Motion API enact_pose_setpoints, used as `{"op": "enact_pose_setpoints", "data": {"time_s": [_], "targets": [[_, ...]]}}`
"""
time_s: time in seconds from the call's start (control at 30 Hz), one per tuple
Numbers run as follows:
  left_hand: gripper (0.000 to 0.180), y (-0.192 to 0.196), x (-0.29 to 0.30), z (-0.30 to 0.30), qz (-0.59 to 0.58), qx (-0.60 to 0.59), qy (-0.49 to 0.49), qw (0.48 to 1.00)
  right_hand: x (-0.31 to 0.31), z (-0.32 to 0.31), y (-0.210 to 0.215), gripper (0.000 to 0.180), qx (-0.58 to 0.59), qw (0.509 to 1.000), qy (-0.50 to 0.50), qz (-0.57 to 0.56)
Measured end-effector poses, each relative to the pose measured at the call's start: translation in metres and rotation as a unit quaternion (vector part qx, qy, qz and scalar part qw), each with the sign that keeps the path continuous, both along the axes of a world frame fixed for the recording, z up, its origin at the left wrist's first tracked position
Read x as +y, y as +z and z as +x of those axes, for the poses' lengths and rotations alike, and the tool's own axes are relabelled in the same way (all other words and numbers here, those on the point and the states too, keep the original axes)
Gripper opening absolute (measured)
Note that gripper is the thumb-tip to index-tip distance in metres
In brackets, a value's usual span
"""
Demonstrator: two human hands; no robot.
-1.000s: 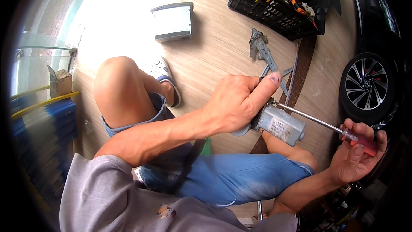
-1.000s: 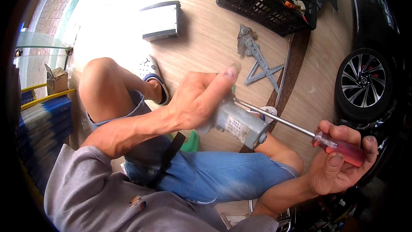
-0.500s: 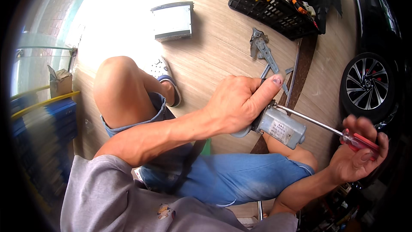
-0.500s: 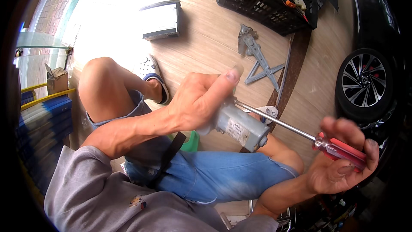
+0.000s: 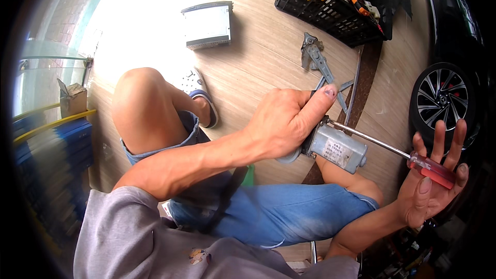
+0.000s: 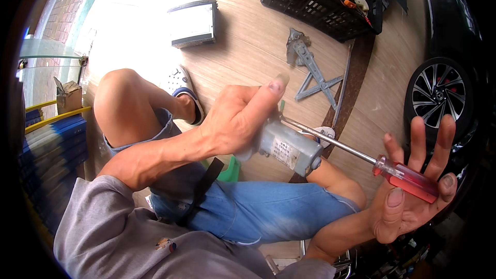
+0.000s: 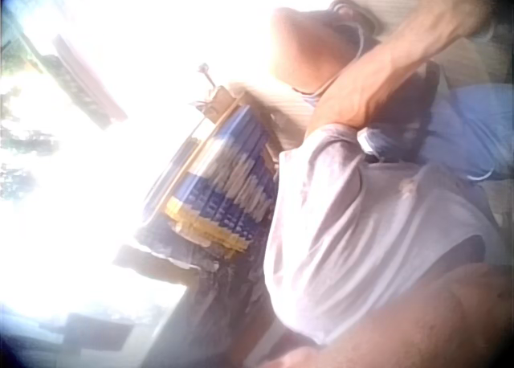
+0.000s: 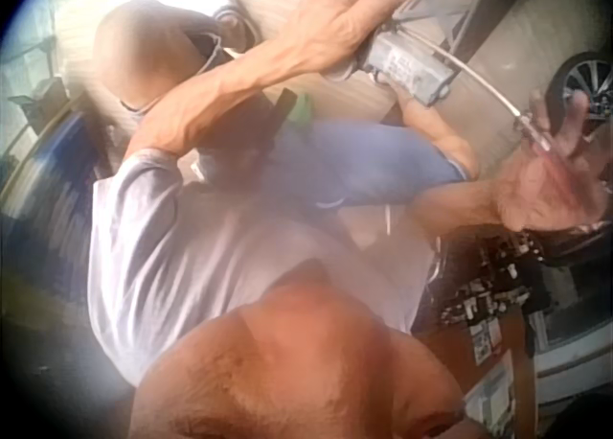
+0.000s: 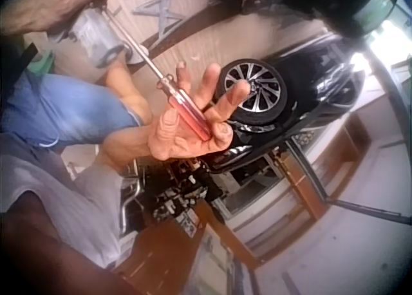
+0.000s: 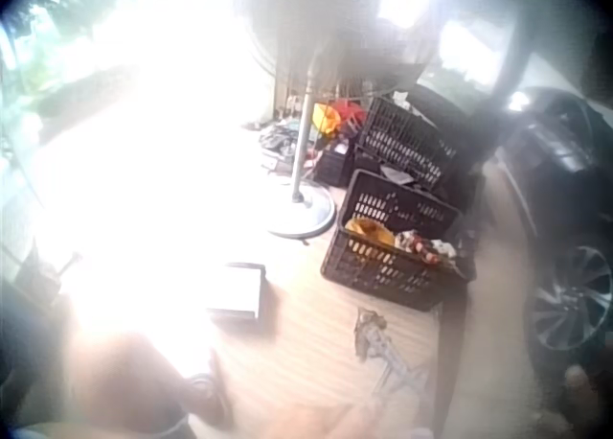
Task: The person disassembles a small electric motor by removing screws with a screwdriver and separating the housing. They then attach the motor to a larger metal gear assembly and manipulate the components to check the fit.
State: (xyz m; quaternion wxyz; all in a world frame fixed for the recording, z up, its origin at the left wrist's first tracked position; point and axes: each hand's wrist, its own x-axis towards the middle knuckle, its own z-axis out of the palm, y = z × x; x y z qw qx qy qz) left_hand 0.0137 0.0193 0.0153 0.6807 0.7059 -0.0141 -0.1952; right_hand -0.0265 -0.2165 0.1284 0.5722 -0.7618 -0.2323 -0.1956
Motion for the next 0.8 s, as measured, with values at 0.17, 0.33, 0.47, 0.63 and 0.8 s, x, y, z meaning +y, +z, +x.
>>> {"op": "enact_pose_setpoints", "data": {"time_s": [0.17,0.33,0.47,0.63,0.8], "targets": [[0.074,0.000,0.002,0.000,0.002,-0.006,0.006,1.000,-0.035,-0.017,0.000,0.057,0.016,0.993,-0.063,-0.103],[0.073,0.002,-0.001,0.000,0.015,-0.010,-0.010,1.000,-0.016,0.001,-0.005,0.046,-0.035,0.998,0.022,-0.052],[0.073,0.001,0.002,0.000,0.018,0.004,-0.016,1.000,-0.002,-0.003,0.000,0.047,0.032,0.999,-0.011,0.005],[0.073,-0.001,0.001,0.002,0.008,0.017,0.010,1.000,-0.009,-0.009,0.001,0.048,0.004,0.996,-0.024,-0.086],[0.074,-0.006,0.000,0.002,0.003,0.017,0.009,1.000,-0.010,0.007,-0.018,0.057,-0.006,0.996,-0.062,-0.057]]}}
